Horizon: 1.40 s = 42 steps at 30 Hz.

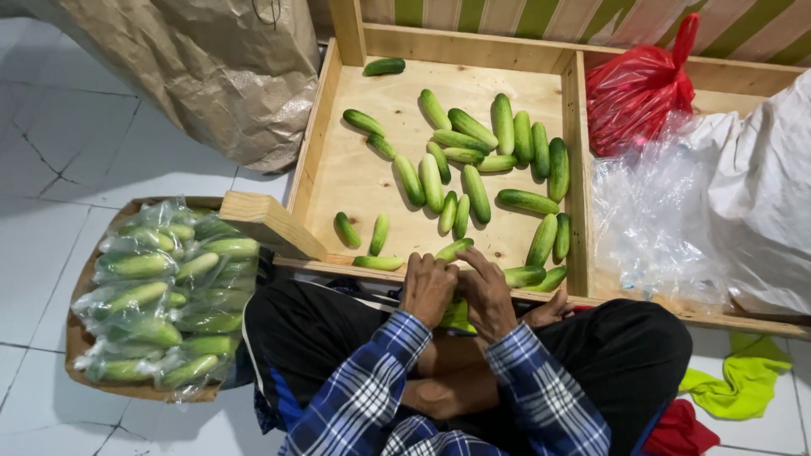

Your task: Sorting cucumbers from a box onto a tray and then placing them into individual plastic bags.

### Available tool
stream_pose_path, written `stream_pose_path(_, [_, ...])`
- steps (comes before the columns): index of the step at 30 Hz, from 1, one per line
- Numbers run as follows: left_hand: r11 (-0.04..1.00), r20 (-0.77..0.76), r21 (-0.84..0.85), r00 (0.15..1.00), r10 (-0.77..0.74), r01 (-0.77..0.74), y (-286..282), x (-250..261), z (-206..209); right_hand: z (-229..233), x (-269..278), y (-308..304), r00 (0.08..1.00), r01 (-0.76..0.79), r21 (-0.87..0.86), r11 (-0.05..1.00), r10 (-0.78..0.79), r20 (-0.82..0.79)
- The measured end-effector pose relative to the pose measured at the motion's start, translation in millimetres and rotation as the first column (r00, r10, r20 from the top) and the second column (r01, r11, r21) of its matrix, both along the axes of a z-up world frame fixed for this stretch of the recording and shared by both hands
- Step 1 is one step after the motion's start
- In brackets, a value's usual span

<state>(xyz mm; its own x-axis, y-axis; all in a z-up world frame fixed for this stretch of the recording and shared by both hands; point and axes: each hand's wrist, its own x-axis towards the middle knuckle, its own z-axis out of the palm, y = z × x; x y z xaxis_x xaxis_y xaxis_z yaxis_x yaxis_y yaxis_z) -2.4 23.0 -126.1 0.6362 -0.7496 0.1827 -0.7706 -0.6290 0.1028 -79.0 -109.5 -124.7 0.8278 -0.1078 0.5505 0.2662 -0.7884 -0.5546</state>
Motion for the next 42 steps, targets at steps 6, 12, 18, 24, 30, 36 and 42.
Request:
stream_pose_path(6, [0.965, 0.059, -0.241, 0.991, 0.121, -0.103, 4, 10, -26, -32, 45, -13, 0.951, 0.026, 0.335, 0.942, 0.08, -0.299])
stream_pose_path(12, [0.599, -0.366, -0.647, 0.882, 0.298, -0.471, 1, 12, -98, -51, 62, 2, 0.874, 0.206, 0.443, 0.873, 0.039, -0.483])
stream_pose_path(18, [0.523, -0.54, -0.63, 0.808, 0.236, -0.574, 10, 17, -111, -58, 60, 18, 0.822, 0.353, 0.44, 0.825, -0.049, -0.567])
stream_pose_path(24, [0.402, -0.779, -0.578, 0.626, -0.014, -0.71, 21, 19, -78, -56, 60, 34, 0.835, 0.391, 0.395, 0.831, -0.14, -0.531])
stream_pose_path(30, [0.391, -0.745, -0.617, 0.667, -0.011, -0.682, 21, 12, -81, -40, 68, 21, 0.792, 0.392, 0.424, 0.816, -0.065, -0.607])
stream_pose_path(36, [0.386, -0.762, -0.586, 0.646, 0.037, -0.713, 21, 11, -86, -70, 76, 4, 0.715, 0.39, 0.431, 0.814, 0.027, -0.699])
stream_pose_path(42, [0.354, -0.859, -0.462, 0.509, 0.047, -0.813, 22, 15, -81, -51, 60, 6, 0.794, 0.24, 0.596, 0.767, 0.199, -0.575])
